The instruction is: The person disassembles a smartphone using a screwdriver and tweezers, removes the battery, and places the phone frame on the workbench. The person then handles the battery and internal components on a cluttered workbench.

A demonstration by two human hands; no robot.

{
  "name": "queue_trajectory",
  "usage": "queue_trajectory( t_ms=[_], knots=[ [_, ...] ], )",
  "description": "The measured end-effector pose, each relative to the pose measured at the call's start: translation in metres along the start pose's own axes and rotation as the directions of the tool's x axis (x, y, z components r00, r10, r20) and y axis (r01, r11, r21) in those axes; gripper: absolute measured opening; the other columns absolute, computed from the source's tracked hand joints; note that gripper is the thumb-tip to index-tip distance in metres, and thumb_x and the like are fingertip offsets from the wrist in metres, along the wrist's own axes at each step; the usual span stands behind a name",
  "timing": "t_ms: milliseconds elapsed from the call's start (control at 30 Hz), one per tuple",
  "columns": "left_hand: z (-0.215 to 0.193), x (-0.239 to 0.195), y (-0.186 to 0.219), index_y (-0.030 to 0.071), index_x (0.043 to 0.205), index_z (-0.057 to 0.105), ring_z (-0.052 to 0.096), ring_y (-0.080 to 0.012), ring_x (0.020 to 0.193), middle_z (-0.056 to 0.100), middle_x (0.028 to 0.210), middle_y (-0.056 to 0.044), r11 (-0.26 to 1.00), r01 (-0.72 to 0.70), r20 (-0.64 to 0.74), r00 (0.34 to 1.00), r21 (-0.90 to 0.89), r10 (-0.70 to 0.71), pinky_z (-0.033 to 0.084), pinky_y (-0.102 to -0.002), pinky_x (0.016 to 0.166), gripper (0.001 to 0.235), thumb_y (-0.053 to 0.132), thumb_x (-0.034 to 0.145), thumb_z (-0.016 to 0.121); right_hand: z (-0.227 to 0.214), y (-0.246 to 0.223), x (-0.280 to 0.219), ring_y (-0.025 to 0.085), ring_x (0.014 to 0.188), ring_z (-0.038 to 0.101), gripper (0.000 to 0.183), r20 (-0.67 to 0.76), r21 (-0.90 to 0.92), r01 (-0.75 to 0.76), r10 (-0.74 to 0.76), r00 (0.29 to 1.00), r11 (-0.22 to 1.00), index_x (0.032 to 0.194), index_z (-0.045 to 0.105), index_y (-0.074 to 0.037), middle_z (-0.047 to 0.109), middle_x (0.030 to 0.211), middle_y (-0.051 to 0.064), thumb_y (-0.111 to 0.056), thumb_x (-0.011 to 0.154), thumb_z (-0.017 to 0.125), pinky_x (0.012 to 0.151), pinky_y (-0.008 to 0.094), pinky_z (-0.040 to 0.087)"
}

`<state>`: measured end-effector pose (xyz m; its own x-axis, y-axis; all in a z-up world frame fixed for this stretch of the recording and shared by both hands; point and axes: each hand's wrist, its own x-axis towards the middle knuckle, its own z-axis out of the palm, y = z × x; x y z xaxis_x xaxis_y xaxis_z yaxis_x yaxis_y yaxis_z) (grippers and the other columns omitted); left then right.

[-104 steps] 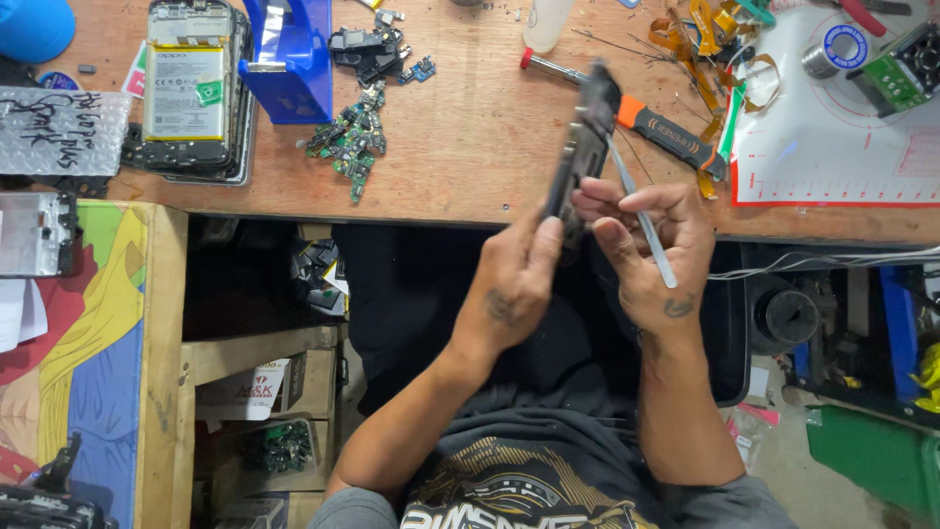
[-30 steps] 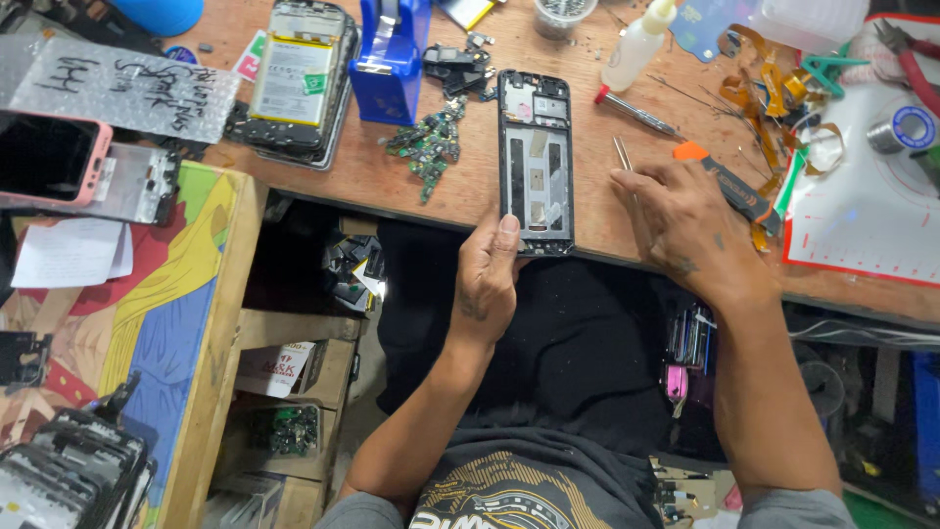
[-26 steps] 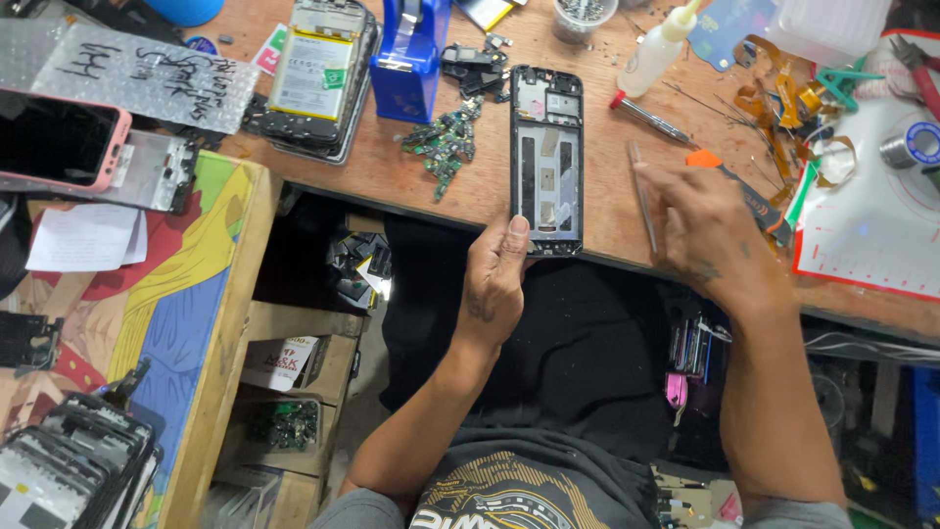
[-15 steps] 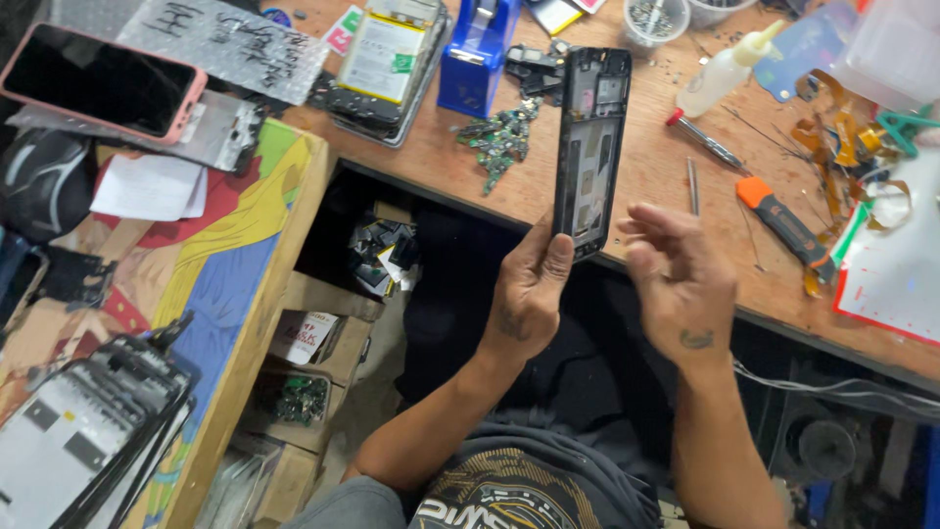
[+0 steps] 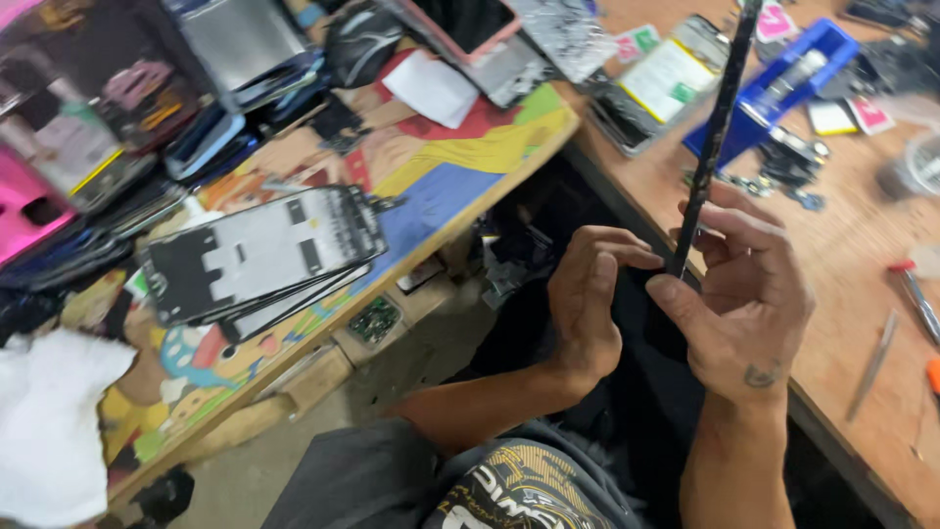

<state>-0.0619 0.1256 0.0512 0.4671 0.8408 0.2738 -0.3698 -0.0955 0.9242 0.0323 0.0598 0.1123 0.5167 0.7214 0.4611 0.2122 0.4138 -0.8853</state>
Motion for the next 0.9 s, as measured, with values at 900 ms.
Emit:
queue_trajectory(
  t_ms=[900],
  knots=[
    [-0.015,0.046,-0.04,0.001,0.11,0.064,0.062,-0.0154,0.095,0.068,0.103,-0.007,0.992,-0.058,-0.056,0.996,0.11,0.065,0.052,-0.03,0.092,0.012,0.011,0.104,0.06,0.122,0.019,0.047,0.036,0.154,0.042,0.057,0.596,-0.277,0.282,-0.066,0.8,0.919,0.143,0.056,-0.012,0.044,0.16,0.014,-0.03,0.095,0.081,0.129,0.05,0.036]
  ],
)
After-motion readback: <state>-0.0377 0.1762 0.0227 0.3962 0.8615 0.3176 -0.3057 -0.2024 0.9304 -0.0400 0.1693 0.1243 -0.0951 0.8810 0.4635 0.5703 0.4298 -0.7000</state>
